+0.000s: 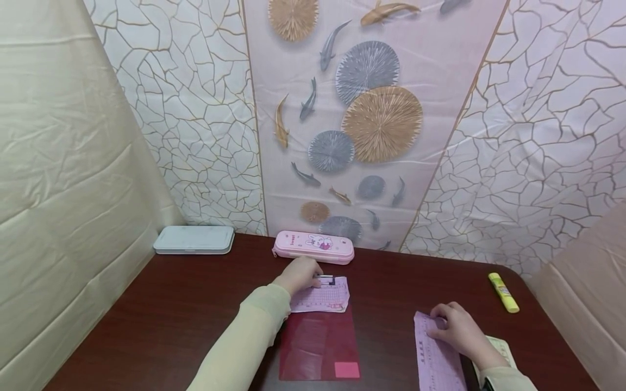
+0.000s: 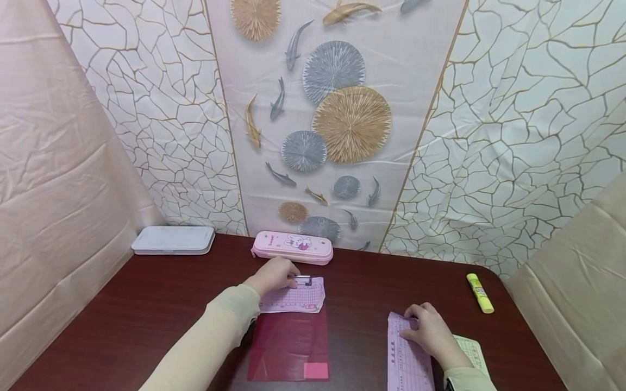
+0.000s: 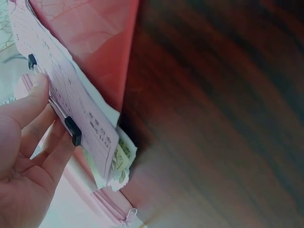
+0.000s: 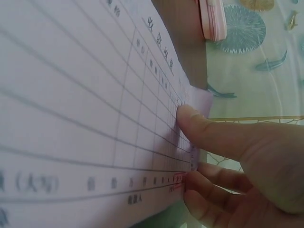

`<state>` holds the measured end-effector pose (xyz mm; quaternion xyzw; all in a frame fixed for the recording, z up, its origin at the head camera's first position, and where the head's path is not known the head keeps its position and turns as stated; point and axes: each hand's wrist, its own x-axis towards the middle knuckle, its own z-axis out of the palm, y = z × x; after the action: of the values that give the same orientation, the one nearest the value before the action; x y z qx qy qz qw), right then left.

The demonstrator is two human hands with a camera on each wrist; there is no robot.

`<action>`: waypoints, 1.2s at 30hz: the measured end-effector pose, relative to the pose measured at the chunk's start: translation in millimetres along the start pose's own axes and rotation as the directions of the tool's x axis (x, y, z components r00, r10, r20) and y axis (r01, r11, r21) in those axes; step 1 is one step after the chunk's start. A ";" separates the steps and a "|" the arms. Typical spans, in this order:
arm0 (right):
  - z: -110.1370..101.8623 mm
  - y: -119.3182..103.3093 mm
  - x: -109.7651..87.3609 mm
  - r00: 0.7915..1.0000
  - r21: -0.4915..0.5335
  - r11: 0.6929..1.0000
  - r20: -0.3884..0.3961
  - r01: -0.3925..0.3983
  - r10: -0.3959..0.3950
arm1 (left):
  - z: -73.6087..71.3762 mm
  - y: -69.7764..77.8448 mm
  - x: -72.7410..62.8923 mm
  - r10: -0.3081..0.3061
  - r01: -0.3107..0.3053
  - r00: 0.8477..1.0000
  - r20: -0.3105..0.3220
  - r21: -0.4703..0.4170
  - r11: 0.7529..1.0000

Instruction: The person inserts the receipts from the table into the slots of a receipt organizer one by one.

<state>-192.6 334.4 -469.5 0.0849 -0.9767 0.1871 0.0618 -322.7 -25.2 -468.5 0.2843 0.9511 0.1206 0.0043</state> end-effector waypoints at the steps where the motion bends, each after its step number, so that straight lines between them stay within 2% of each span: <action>1: 0.0 0.2 0.2 1.000 0.002 1.000 0.003 -0.004 0.004 | -0.2 0.2 -0.4 0.000 0.000 1.000 -0.001 -0.003 1.000; 7: 0.3 1.6 1.8 0.999 0.006 1.000 0.024 -0.024 0.024 | 1.3 -0.5 -0.4 -0.006 0.006 1.000 -0.003 -0.002 1.000; 15: 0.2 0.2 0.4 0.999 -0.003 1.000 0.034 0.000 0.000 | 3.2 -1.6 0.0 -0.018 0.018 1.000 0.007 -0.009 1.000; 22: 1.2 -3.1 0.5 0.990 0.077 0.990 0.082 -0.119 0.112 | 3.9 -5.3 -0.2 -0.004 0.004 1.000 0.003 -0.016 1.000; 28: 0.8 -3.4 0.7 0.979 0.136 0.974 0.120 -0.182 0.166 | 2.4 -5.5 -1.6 -0.012 0.012 1.000 0.012 -0.033 0.999; 32: 1.0 -3.9 -0.3 0.974 0.176 0.964 0.138 -0.201 0.178 | 0.3 -4.1 -3.0 -0.023 0.024 0.999 0.022 -0.044 0.999; 36: 1.0 -3.4 -1.4 0.979 0.203 0.962 0.136 -0.181 0.155 | -0.5 -4.1 -3.3 -0.030 0.031 0.999 0.029 -0.046 0.998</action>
<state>-190.7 331.1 -469.4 0.0188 -0.9564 0.2906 -0.0218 -322.2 -30.5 -469.2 0.2714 0.9521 0.1383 0.0260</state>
